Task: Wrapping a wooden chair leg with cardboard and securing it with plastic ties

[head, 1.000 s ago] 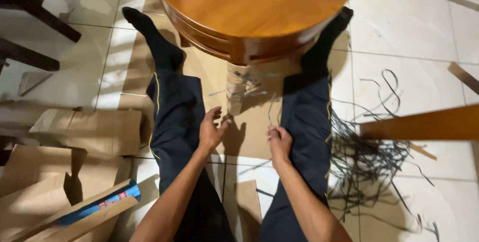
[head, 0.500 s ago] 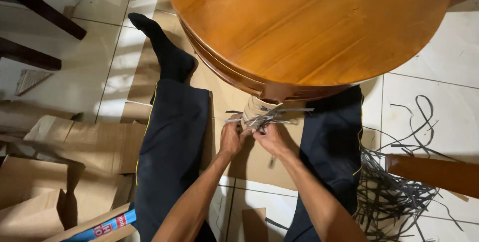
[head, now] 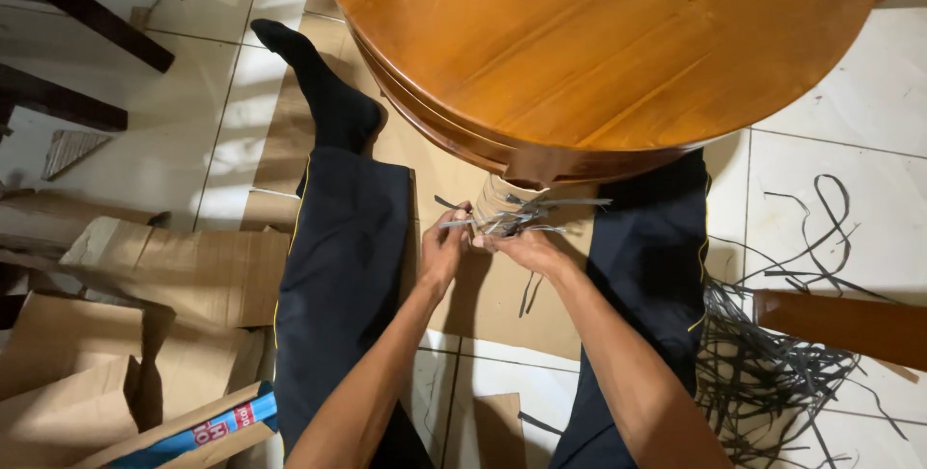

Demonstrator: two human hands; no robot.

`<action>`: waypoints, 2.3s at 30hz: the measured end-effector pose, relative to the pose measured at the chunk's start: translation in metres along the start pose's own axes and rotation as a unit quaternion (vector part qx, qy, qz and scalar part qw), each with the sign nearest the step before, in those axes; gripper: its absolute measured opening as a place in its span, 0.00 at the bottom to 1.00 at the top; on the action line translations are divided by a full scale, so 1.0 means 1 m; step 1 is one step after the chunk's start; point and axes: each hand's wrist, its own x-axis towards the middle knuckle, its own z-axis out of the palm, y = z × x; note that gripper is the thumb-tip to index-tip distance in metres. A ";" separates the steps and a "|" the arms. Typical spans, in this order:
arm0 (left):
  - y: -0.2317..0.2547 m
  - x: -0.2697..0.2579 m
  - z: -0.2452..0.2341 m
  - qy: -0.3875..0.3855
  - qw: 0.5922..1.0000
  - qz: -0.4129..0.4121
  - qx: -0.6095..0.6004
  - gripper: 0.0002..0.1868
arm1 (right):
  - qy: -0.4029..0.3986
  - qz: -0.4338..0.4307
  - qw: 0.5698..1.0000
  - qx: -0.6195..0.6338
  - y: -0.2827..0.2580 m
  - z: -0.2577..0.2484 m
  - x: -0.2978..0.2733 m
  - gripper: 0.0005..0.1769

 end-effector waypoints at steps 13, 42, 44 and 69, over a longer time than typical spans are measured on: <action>-0.044 0.022 -0.003 0.189 0.955 -0.089 -0.212 0.06 | 0.248 -0.103 0.963 -0.005 0.079 0.044 0.008 0.24; -0.019 -0.065 -0.012 0.023 0.923 0.203 0.325 0.04 | 0.349 -0.370 0.850 -0.136 0.062 0.066 -0.040 0.18; -0.016 -0.068 -0.008 0.018 0.906 0.221 0.362 0.03 | 0.323 -0.373 0.863 -0.108 0.061 0.067 -0.041 0.17; -0.018 -0.082 0.022 0.114 0.881 0.305 0.344 0.04 | 0.192 -0.397 0.894 -0.071 0.067 0.061 -0.027 0.09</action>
